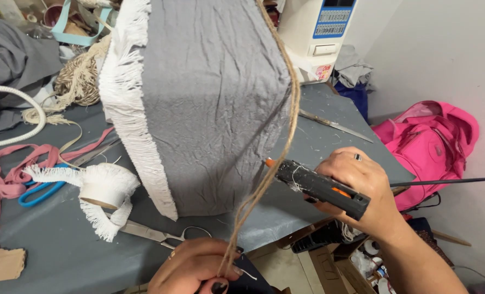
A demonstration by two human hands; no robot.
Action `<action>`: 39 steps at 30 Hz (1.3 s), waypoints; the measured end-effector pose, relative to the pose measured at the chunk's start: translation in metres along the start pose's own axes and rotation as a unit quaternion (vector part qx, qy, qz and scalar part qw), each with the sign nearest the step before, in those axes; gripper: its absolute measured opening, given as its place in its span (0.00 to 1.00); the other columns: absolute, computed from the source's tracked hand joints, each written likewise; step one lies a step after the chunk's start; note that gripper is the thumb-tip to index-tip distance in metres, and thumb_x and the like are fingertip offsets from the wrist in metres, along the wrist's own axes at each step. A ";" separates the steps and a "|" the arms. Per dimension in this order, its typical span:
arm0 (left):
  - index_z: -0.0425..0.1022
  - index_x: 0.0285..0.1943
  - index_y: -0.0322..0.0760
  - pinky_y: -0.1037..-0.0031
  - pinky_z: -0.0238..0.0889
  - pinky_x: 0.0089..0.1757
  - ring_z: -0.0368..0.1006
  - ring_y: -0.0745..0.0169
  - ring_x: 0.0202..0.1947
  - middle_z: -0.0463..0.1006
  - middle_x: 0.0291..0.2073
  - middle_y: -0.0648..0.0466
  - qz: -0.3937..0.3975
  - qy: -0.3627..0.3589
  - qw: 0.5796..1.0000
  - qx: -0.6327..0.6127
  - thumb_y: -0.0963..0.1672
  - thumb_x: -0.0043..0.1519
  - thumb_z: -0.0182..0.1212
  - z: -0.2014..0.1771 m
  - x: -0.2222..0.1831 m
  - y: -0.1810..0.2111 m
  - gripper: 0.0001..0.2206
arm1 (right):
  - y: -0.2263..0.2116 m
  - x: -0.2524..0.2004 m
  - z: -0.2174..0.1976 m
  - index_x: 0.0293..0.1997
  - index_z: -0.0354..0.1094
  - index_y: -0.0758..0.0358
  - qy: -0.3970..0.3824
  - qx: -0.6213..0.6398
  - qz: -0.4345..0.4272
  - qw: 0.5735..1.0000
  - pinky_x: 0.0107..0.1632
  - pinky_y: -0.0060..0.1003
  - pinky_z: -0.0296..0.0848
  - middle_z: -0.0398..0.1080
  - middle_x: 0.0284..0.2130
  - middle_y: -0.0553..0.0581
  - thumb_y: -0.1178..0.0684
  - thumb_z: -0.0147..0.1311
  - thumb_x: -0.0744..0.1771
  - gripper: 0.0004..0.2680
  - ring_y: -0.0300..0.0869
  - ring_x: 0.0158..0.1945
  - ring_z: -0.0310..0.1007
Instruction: Decorating a fabric-covered box by gluing twine along its edges using a hot glue gun
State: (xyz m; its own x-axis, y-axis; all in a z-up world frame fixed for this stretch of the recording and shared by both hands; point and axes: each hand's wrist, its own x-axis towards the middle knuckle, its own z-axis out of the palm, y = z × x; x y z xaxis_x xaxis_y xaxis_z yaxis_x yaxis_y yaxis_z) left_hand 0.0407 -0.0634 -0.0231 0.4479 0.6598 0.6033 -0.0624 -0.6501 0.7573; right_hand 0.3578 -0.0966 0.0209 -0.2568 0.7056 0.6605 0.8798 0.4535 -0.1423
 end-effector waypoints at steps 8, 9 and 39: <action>0.82 0.33 0.46 0.77 0.76 0.41 0.86 0.66 0.35 0.88 0.31 0.56 -0.027 0.045 0.999 -0.001 0.47 0.66 0.50 0.013 0.003 0.010 0.14 | 0.001 -0.007 0.004 0.37 0.69 0.64 -0.013 -0.005 -0.015 1.000 0.51 0.46 0.72 0.71 0.29 0.52 0.39 0.47 0.68 0.15 0.46 0.31 0.73; 0.82 0.33 0.45 0.77 0.77 0.40 0.87 0.66 0.34 0.88 0.30 0.57 -0.025 0.059 0.998 -0.001 0.47 0.66 0.50 0.015 0.003 0.010 0.14 | 0.002 -0.008 0.004 0.37 0.69 0.64 -0.013 0.001 -0.014 1.000 0.51 0.46 0.71 0.70 0.29 0.52 0.40 0.48 0.68 0.15 0.47 0.32 0.72; 0.83 0.55 0.27 0.71 0.78 0.40 0.85 0.58 0.33 0.90 0.37 0.42 -0.335 -0.043 0.873 -0.351 0.49 0.66 0.52 0.018 -0.017 -0.023 0.21 | 0.008 -0.031 0.028 0.35 0.70 0.61 -0.079 -0.025 -0.025 0.996 0.52 0.45 0.70 0.69 0.27 0.50 0.42 0.54 0.67 0.12 0.44 0.30 0.70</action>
State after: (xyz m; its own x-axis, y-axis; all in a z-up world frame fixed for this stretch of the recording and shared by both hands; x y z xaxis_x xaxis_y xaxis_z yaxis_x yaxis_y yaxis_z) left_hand 0.0506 -0.0661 -0.0550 0.6579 0.7524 -0.0314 -0.2791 0.2823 0.9178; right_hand 0.3616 -0.0995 -0.0213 -0.3575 0.7618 0.5403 0.8823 0.4651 -0.0720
